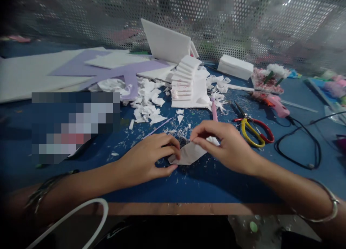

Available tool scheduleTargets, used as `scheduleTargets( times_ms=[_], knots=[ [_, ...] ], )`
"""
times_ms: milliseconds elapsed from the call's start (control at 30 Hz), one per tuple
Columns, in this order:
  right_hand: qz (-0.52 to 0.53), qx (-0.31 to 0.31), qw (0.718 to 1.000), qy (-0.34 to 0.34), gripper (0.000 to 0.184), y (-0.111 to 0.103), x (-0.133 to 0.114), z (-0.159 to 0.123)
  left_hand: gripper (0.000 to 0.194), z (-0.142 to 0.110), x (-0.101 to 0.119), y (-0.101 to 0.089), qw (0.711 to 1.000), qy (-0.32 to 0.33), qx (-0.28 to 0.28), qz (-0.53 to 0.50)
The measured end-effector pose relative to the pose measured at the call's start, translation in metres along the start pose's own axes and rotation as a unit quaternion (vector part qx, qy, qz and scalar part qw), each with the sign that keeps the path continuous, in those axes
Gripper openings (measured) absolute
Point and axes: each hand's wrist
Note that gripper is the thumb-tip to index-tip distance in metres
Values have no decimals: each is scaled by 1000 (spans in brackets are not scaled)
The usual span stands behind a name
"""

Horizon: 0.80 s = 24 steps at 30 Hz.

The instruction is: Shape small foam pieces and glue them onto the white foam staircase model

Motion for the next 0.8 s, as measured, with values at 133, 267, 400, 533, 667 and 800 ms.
scheduleTargets(
  times_ms=[133,267,400,533,667,800],
  knots=[
    [-111,140,980,-86,14,-31,-31,33,15,0,-1,1,1000,-8,1,-11],
    [-52,270,933,-232,20,-36,-39,79,13,0,0,0,1000,-13,-8,-21],
    [-176,-55,958,-219,33,-3,-6,108,12,-1,0,0,999,-14,-14,-25],
    [-208,-152,948,-186,19,8,12,100,14,-2,-2,1,1000,0,-19,-19],
    [-210,-118,964,-114,25,-2,3,64,15,-1,-4,0,999,4,-28,-14],
    [-204,-181,960,-70,25,12,0,20,17,1,-10,-4,998,29,-38,-26]
  ],
)
Point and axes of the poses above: each hand's wrist, its own z-axis towards the middle knuckle, its own y-axis out of the palm, x = y × z, and after that the axes turned 12 degrees about z, right-handed
